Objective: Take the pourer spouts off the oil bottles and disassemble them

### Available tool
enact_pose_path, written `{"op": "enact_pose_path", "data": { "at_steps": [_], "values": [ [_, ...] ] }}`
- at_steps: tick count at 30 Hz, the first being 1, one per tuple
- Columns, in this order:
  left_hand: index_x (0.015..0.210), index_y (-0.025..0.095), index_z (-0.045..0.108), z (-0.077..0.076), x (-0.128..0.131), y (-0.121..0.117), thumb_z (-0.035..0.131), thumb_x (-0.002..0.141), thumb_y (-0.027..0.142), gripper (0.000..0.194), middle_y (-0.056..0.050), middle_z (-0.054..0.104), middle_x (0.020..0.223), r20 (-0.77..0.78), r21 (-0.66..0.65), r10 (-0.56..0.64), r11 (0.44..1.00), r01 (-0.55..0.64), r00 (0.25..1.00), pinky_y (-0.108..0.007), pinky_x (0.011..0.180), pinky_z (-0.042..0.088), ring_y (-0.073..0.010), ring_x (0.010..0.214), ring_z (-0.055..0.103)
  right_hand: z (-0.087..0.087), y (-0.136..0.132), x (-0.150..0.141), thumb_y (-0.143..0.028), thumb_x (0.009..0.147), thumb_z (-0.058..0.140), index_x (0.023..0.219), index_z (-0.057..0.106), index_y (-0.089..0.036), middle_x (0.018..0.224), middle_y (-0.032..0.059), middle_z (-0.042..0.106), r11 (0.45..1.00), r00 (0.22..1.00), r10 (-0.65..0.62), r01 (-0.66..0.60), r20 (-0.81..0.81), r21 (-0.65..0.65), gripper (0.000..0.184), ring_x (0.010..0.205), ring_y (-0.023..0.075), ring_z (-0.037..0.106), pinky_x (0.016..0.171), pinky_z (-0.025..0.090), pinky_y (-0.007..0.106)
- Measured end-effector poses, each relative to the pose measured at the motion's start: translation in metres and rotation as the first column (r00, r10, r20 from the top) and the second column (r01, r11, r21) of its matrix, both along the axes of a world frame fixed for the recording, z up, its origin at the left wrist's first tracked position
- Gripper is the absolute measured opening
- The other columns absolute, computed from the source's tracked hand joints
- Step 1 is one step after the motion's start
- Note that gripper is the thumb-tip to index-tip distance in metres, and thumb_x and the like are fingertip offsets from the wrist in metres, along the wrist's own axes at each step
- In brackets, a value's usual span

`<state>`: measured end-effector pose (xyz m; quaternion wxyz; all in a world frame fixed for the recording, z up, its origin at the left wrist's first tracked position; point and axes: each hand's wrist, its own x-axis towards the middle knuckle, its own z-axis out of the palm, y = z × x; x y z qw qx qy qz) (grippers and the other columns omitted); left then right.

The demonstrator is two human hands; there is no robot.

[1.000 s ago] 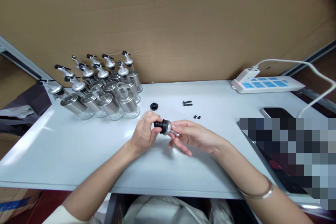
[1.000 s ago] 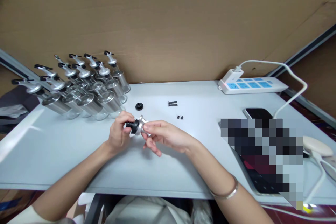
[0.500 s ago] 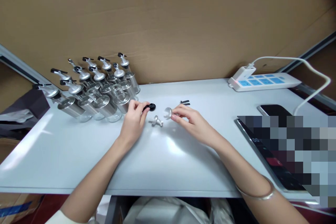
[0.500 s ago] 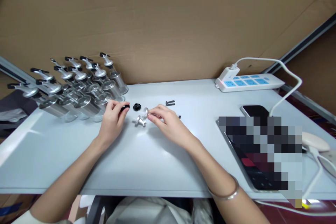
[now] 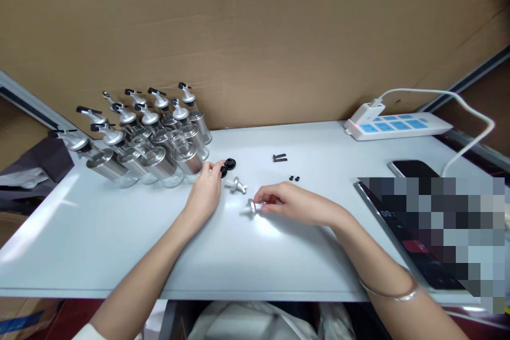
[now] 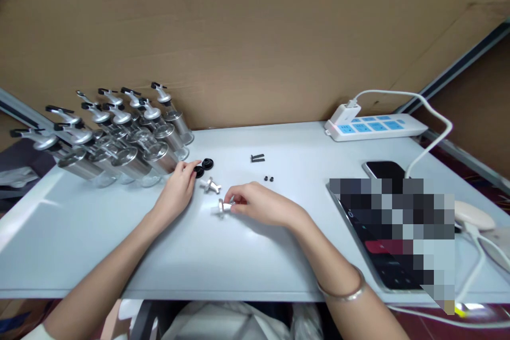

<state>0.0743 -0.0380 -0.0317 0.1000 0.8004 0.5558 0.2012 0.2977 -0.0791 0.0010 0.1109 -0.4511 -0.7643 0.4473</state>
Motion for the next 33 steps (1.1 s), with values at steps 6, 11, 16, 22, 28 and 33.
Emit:
{"op": "enact_pose_path", "data": {
  "at_steps": [6,11,16,22,28,33],
  "values": [
    [0.114,0.021,0.053,0.010,0.006,-0.007,0.033,0.095,0.025,0.028,-0.006,0.064,0.106,0.060,-0.061,-0.020,0.998,0.024,0.998,-0.035,0.084,0.048,-0.0218,0.097,0.062,-0.010,-0.001,-0.011,-0.020,0.085,0.051,0.094,0.064,-0.018,0.076,0.0023,0.064,0.984,0.997,-0.070,0.074,-0.026,0.163,0.016,0.066,0.0133,0.056,0.064,0.040,0.023],
    [0.103,0.020,0.061,0.016,0.011,-0.012,0.036,0.094,0.030,0.028,-0.005,0.067,0.102,-0.005,-0.099,-0.094,0.991,0.093,0.996,-0.033,0.081,0.049,-0.0215,0.093,0.064,-0.011,-0.001,-0.012,-0.018,0.083,0.053,0.096,0.060,-0.018,0.079,0.0022,0.065,0.979,0.991,-0.098,0.112,-0.088,0.168,0.014,0.071,0.0139,0.058,0.067,0.042,0.023],
    [0.107,0.022,0.061,0.015,0.010,-0.012,0.037,0.094,0.033,0.030,-0.004,0.068,0.102,-0.026,-0.132,-0.161,0.979,0.157,0.987,-0.032,0.080,0.049,-0.0206,0.092,0.065,-0.009,-0.002,-0.012,-0.017,0.082,0.055,0.086,0.065,-0.018,0.078,0.0020,0.064,0.983,0.997,-0.037,0.047,-0.062,0.176,0.011,0.068,0.0133,0.055,0.067,0.042,0.024],
    [0.103,0.024,0.061,0.011,0.007,-0.010,0.036,0.094,0.031,0.028,-0.002,0.069,0.102,-0.016,-0.115,-0.252,0.962,0.249,0.968,-0.030,0.077,0.049,-0.0197,0.092,0.066,-0.007,-0.003,-0.011,-0.016,0.082,0.052,0.088,0.068,-0.018,0.082,0.0034,0.064,0.984,0.999,-0.022,0.026,-0.027,0.176,0.016,0.071,0.0144,0.057,0.070,0.043,0.026],
    [0.110,0.025,0.058,0.013,0.007,-0.012,0.038,0.094,0.035,0.028,-0.001,0.071,0.084,-0.057,-0.110,-0.234,0.968,0.226,0.971,-0.026,0.062,0.045,-0.0187,0.074,0.067,-0.003,-0.002,-0.010,-0.021,0.084,0.053,0.088,0.068,-0.018,0.083,0.0037,0.065,0.986,0.999,-0.035,0.039,-0.026,0.162,0.015,0.072,0.0144,0.057,0.070,0.043,0.026],
    [0.109,0.022,0.050,0.021,-0.011,-0.002,0.033,0.095,0.041,0.029,0.004,0.055,0.062,0.241,0.367,-0.150,0.929,0.053,0.959,-0.023,0.053,0.040,-0.0113,0.049,0.053,0.002,-0.003,-0.010,-0.025,0.087,0.049,0.089,0.068,-0.018,0.084,0.0050,0.066,0.984,0.997,-0.068,0.070,-0.021,0.163,0.020,0.072,0.0153,0.058,0.069,0.043,0.027]
  ]
}}
